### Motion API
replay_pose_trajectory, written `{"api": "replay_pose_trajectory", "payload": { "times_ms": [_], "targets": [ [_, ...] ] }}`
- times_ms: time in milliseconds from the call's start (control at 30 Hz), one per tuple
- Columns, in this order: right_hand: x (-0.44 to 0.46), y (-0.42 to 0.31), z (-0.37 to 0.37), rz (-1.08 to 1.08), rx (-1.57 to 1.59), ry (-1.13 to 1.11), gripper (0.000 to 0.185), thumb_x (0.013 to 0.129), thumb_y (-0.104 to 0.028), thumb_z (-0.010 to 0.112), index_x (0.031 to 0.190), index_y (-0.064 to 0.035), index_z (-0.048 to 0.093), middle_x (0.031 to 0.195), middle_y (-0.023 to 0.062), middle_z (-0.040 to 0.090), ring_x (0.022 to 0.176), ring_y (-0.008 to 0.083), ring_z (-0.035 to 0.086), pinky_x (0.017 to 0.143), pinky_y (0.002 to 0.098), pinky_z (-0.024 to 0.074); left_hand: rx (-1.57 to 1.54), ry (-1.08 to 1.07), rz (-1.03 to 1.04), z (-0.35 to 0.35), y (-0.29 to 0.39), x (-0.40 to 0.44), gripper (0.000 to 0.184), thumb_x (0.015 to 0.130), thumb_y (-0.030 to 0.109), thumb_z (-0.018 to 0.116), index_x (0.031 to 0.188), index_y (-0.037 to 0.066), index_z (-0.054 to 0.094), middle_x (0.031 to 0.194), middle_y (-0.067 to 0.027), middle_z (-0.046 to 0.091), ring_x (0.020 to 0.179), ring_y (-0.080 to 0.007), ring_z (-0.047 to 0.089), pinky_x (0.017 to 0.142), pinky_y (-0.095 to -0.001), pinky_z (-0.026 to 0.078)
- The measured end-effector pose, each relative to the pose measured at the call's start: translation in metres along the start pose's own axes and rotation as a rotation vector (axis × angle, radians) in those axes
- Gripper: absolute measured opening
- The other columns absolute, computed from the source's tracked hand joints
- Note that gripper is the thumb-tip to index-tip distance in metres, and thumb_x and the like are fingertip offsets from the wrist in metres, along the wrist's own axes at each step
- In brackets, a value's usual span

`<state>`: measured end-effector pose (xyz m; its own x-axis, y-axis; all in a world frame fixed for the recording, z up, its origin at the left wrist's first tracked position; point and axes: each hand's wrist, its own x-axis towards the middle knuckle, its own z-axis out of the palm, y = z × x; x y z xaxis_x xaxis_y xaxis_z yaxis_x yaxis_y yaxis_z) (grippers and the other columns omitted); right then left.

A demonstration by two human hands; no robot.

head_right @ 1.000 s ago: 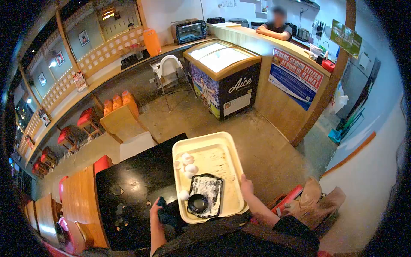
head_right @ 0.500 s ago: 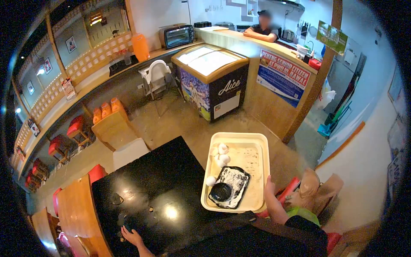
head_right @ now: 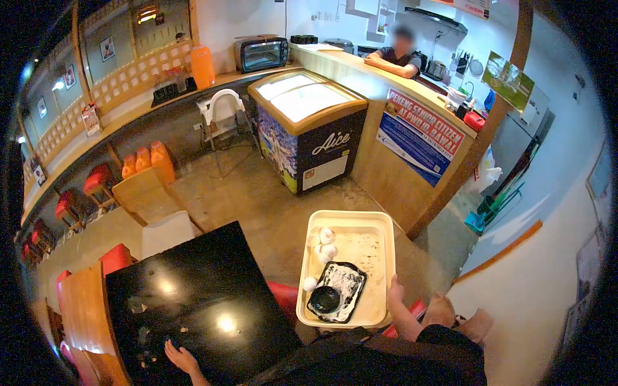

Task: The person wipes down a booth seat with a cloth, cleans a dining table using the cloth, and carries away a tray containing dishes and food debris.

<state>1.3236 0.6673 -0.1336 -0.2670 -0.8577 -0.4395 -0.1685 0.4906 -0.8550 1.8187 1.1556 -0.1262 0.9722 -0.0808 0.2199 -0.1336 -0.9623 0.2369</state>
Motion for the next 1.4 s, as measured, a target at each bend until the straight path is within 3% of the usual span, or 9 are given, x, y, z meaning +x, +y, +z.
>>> {"api": "replay_pose_trajectory", "payload": {
  "times_ms": [367,533,700,833,1000,1100,1200,1267,1400],
  "targets": [
    [0.097,0.016,0.007,-0.307,-0.068,-0.037,0.069,0.091,-0.055,0.039,0.102,0.0099,0.059,0.09,0.0184,0.065,0.083,0.0311,0.061,0.077,0.0402,0.0458,-0.28,-0.067,0.167,-0.014,0.18,-0.09,0.045,0.073,0.011,0.056,0.116,0.001,0.055,0.124,-0.0146,0.053,0.122,-0.0329,0.041,0.106,-0.0416,0.028],
    [0.079,-0.008,0.01,-0.065,0.029,-0.294,0.066,0.093,-0.053,0.038,0.108,0.0089,0.056,0.098,0.0179,0.062,0.084,0.026,0.062,0.077,0.0353,0.0497,-0.453,-0.097,0.374,-0.003,0.252,-0.133,0.042,0.069,0.003,0.055,0.111,0.007,0.058,0.117,-0.0121,0.054,0.111,-0.0333,0.047,0.099,-0.0426,0.035],
    [0.093,-0.005,0.023,0.065,0.151,-0.426,0.064,0.094,-0.049,0.037,0.117,0.0088,0.05,0.108,0.0177,0.059,0.093,0.026,0.061,0.082,0.0351,0.0493,-0.679,-0.082,0.176,-0.021,0.287,-0.127,0.035,0.066,-0.003,0.05,0.095,0.008,0.067,0.105,-0.0118,0.062,0.106,-0.0289,0.053,0.097,-0.038,0.039],
    [0.117,0.001,0.026,0.102,0.074,-0.415,0.063,0.094,-0.048,0.038,0.118,0.0085,0.05,0.111,0.0171,0.058,0.095,0.0261,0.06,0.084,0.035,0.0482,-0.535,0.229,0.021,-0.048,0.237,-0.096,0.032,0.067,-0.003,0.049,0.093,0.004,0.066,0.102,-0.0113,0.064,0.097,-0.028,0.059,0.093,-0.0354,0.042],
    [0.138,-0.005,0.041,0.077,0.012,-0.531,0.062,0.094,-0.048,0.04,0.117,0.0087,0.051,0.108,0.016,0.06,0.094,0.0253,0.06,0.084,0.0345,0.0478,0.009,0.255,-0.04,-0.002,0.141,-0.12,0.045,0.072,0.003,0.048,0.116,0.004,0.058,0.125,-0.013,0.052,0.116,-0.0327,0.044,0.104,-0.0414,0.029],
    [0.153,-0.005,0.048,0.088,-0.007,-0.524,0.062,0.093,-0.048,0.041,0.116,0.0089,0.052,0.106,0.0155,0.06,0.092,0.0242,0.06,0.082,0.0342,0.0479,0.038,0.302,0.165,0.008,0.214,-0.12,0.043,0.069,0.0,0.046,0.11,0.001,0.06,0.116,-0.0159,0.057,0.11,-0.0341,0.048,0.099,-0.0424,0.034],
    [0.158,-0.012,0.052,0.088,-0.026,-0.558,0.062,0.094,-0.048,0.041,0.114,0.0089,0.053,0.104,0.015,0.061,0.09,0.0233,0.06,0.081,0.0342,0.0479,-0.217,0.019,0.237,0.007,0.344,-0.124,0.033,0.067,-0.002,0.046,0.095,0.0,0.063,0.101,-0.0188,0.062,0.101,-0.0343,0.053,0.092,-0.0429,0.04],
    [0.161,-0.013,0.056,0.084,-0.051,-0.574,0.062,0.094,-0.048,0.041,0.114,0.0089,0.054,0.104,0.0147,0.061,0.091,0.0232,0.06,0.081,0.0341,0.0477,-0.358,0.122,0.545,0.031,0.41,-0.151,0.029,0.067,0.0,0.049,0.093,0.001,0.062,0.097,-0.0159,0.061,0.097,-0.0356,0.054,0.087,-0.0438,0.043],
    [0.164,-0.014,0.057,0.062,-0.097,-0.553,0.062,0.094,-0.048,0.04,0.114,0.0089,0.054,0.105,0.0144,0.061,0.092,0.0228,0.06,0.082,0.034,0.0474,-0.676,-0.383,0.749,0.057,0.502,-0.213,0.039,0.068,-0.001,0.051,0.105,0.005,0.063,0.11,-0.0097,0.061,0.107,-0.032,0.052,0.096,-0.0401,0.04]
  ]
}}
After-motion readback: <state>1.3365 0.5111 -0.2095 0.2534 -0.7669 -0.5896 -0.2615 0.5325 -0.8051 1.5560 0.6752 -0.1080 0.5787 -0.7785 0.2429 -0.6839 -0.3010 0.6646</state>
